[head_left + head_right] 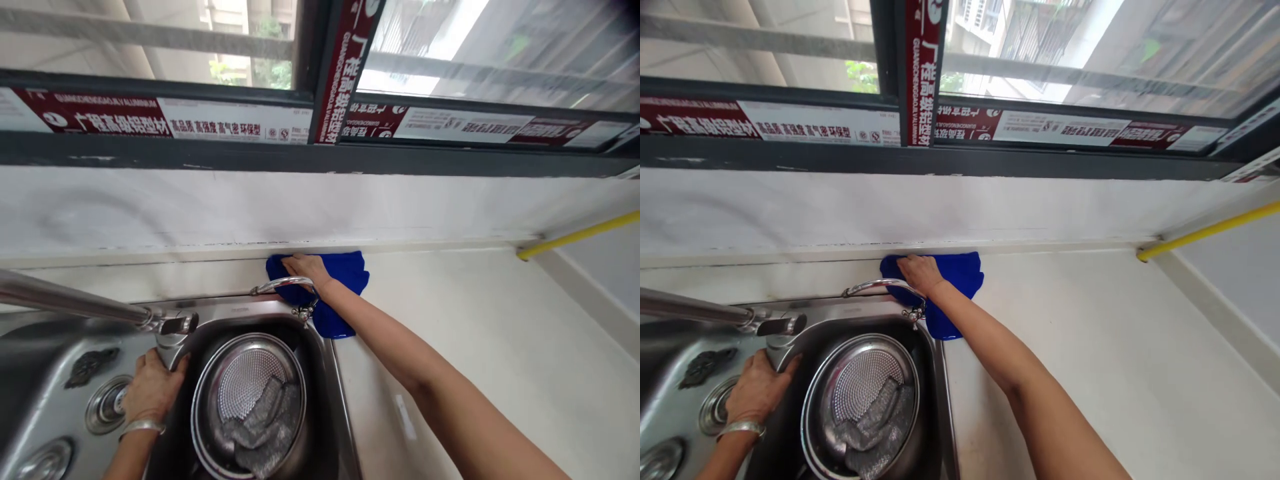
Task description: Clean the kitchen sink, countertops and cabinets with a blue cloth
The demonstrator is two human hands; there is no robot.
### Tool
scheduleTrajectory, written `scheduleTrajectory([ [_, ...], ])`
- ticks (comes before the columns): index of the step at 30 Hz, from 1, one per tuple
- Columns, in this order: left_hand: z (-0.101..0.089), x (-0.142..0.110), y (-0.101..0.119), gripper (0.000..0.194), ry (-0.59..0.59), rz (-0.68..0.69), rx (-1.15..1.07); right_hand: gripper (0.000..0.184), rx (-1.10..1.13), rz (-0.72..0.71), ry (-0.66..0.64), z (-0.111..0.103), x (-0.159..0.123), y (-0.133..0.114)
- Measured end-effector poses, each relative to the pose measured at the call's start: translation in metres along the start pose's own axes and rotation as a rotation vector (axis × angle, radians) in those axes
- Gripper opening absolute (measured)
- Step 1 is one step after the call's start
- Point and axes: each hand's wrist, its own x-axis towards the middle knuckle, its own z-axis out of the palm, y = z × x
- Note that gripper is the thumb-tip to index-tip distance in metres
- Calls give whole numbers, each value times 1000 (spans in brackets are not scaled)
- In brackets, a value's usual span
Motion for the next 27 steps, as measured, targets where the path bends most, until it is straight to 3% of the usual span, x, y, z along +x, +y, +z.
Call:
scheduleTrajectory([
  [8, -2, 2, 0, 65, -33, -2, -44, 33, -28, 273, 93, -10, -79, 116],
  [11, -3, 0, 0, 62, -43, -7, -29, 34, -56, 372, 142, -8, -93, 135],
  [15, -6, -4, 1, 77, -36, 46, -5, 35, -84, 447, 194, 7, -85, 130],
  [19, -9, -4, 4, 75, -36, 23, 79, 34, -97, 470, 217, 15, -73, 117],
  [27, -4, 1, 4, 77, -36, 25, 145, 31, -71, 356, 181, 15, -50, 80],
])
